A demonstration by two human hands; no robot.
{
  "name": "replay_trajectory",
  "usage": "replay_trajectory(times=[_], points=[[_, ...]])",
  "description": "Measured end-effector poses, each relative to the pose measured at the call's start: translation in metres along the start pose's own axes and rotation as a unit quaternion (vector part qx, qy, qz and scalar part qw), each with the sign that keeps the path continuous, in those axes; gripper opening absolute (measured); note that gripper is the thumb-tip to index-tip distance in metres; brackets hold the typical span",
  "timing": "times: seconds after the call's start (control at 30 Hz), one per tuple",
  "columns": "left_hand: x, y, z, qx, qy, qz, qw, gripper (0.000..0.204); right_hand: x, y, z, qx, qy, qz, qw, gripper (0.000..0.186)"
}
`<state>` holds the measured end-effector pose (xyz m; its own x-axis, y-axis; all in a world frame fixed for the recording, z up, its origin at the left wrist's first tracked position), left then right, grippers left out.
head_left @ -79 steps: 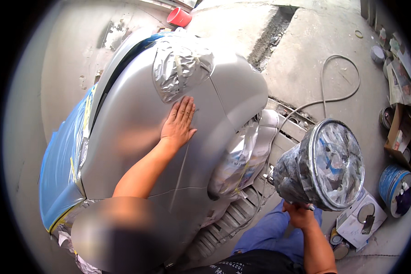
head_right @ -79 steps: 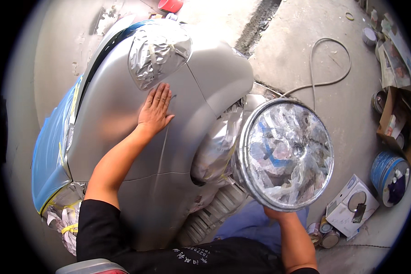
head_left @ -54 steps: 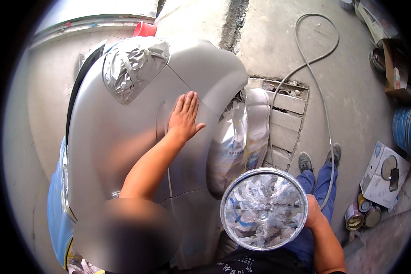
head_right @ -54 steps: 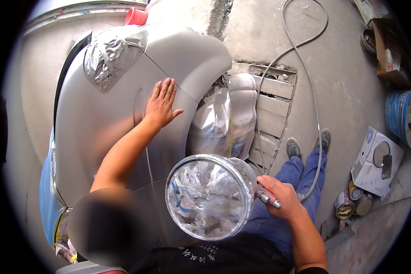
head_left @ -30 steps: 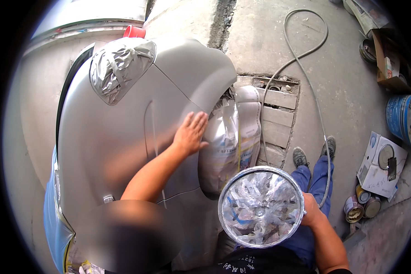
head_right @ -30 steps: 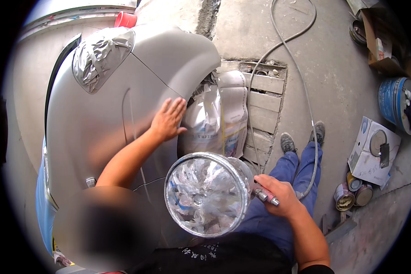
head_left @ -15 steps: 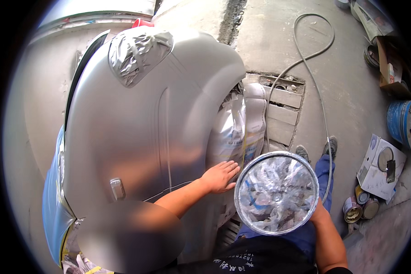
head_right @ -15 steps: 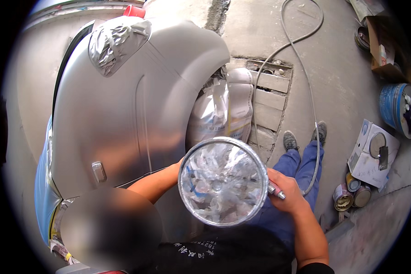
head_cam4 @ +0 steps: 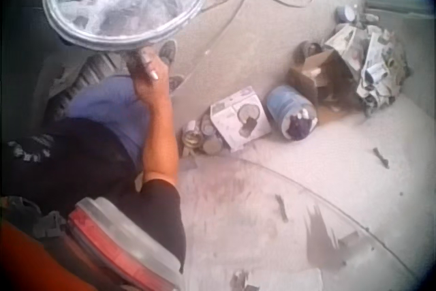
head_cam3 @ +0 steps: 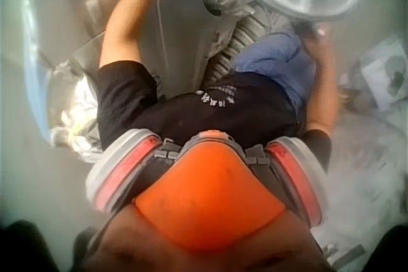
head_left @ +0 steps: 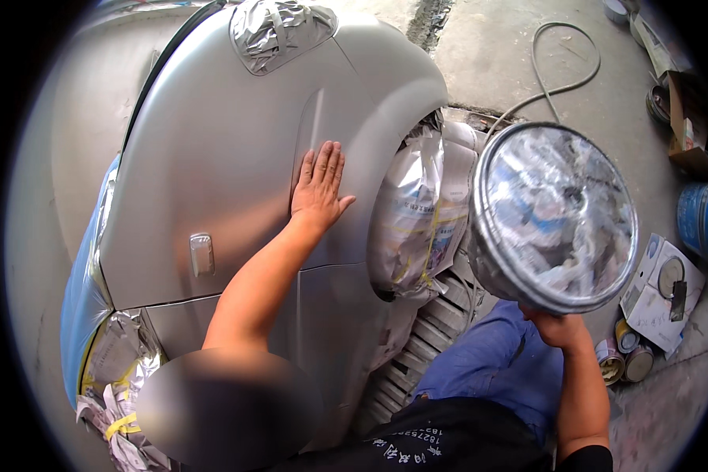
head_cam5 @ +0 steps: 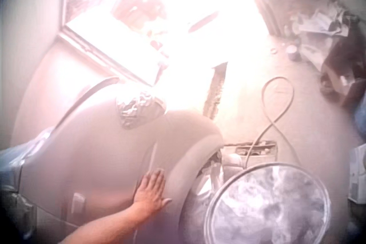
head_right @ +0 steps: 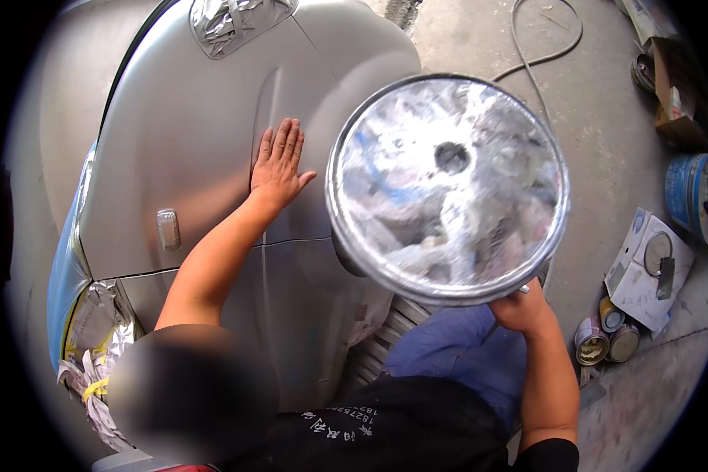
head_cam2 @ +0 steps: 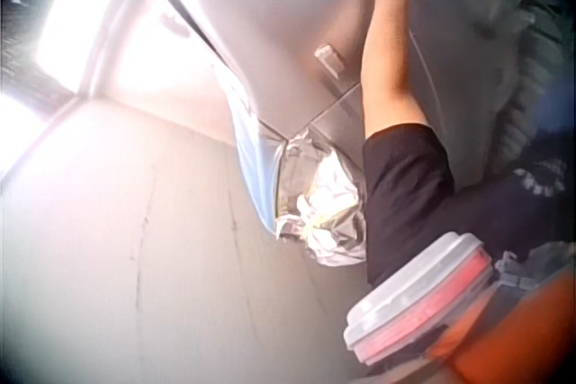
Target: The person uses a spray gun to apply paint to the rear section of a silver car. The car is partially masked with plastic sheeting and tape. The person moves around the vehicle to cover different areas and periodically touches the painted surface to inspect the finish.
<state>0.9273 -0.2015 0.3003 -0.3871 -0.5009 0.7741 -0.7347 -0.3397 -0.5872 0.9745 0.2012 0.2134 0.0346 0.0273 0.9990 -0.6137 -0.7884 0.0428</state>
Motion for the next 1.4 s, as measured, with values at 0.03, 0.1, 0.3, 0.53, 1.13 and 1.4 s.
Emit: replay_trajectory(times=[0.03,0.1,0.3,0.53,1.13,1.4], points=[[-0.008,-0.004,0.009,0.006,-0.012,0.005,1.000,0.084,-0.009,-0.007,0.005,0.000,0.039,0.018,0.999,0.008],[-0.033,-0.029,0.035,0.018,-0.037,0.023,0.999,0.085,-0.028,-0.023,0.017,0.006,0.097,0.088,0.991,0.005],[-0.072,-0.125,0.106,0.042,-0.035,0.038,0.998,0.087,-0.058,-0.077,0.061,0.002,0.035,0.062,0.997,0.004],[-0.035,-0.071,0.060,-0.029,-0.022,0.006,0.999,0.085,-0.062,-0.104,0.096,0.027,-0.030,0.078,0.996,0.010],[-0.036,-0.082,0.057,-0.023,-0.063,-0.007,0.998,0.091,-0.022,-0.056,0.090,-0.020,0.060,0.019,0.998,0.031],[0.043,0.055,-0.053,-0.090,0.030,-0.112,0.989,0.081,-0.018,-0.055,0.092,-0.016,0.003,0.003,1.000,0.015]])
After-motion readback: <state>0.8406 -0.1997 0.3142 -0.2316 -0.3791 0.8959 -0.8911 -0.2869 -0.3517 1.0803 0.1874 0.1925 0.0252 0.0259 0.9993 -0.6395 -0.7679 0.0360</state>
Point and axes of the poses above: each hand's wrist, its own y-axis towards the middle knuckle, its own z-axis out of the palm, x = y × z, the point moved 7 cm from there along y, towards the middle knuckle, and after that the axes turned 15 degrees about x, right-handed, at the moved point
